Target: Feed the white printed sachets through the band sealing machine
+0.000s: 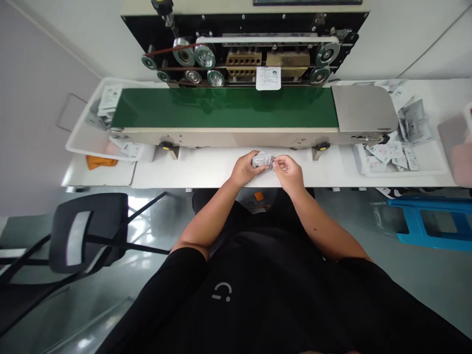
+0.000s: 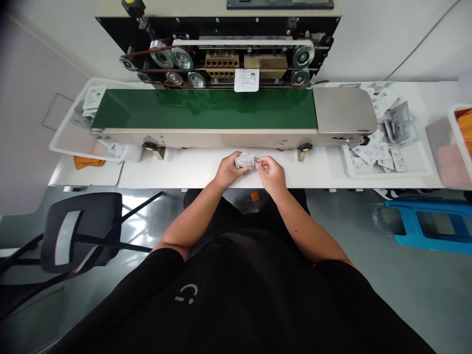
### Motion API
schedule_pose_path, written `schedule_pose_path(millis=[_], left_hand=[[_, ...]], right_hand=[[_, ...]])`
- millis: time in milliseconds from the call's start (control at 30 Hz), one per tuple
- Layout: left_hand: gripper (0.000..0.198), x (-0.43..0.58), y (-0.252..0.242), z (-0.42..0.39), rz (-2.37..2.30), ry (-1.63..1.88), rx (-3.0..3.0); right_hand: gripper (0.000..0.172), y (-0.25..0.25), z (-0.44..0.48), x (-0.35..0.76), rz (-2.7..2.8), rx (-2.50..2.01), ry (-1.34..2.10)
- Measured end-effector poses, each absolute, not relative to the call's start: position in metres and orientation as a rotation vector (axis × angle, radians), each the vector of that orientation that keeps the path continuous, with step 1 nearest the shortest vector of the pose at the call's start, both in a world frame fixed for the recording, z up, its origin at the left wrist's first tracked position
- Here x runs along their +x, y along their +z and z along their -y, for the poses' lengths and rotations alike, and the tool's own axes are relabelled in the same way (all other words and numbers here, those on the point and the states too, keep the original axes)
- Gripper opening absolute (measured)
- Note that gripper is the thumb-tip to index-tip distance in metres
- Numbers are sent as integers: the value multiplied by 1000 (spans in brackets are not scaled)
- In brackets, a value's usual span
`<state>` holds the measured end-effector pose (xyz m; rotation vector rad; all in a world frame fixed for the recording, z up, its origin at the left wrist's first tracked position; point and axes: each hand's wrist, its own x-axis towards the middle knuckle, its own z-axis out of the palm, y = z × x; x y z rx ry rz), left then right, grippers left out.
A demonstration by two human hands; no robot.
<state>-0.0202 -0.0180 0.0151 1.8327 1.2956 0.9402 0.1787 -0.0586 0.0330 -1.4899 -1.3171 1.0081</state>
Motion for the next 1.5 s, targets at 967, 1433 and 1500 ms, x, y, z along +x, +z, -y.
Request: schedule_pose_path(millis=[967,1433,1500], left_hand=[[57,-24,8,17,-1266,748,2036],[56,-26,7,15,-1289,727,2042],[55,-26,9,15,-1296,729,2049]], right_hand=[[43,154,5,251,1092,-1281,985],[14,196,-59,297,647,-1378,1147],[14,202,-66,294,595,-1412,1159]])
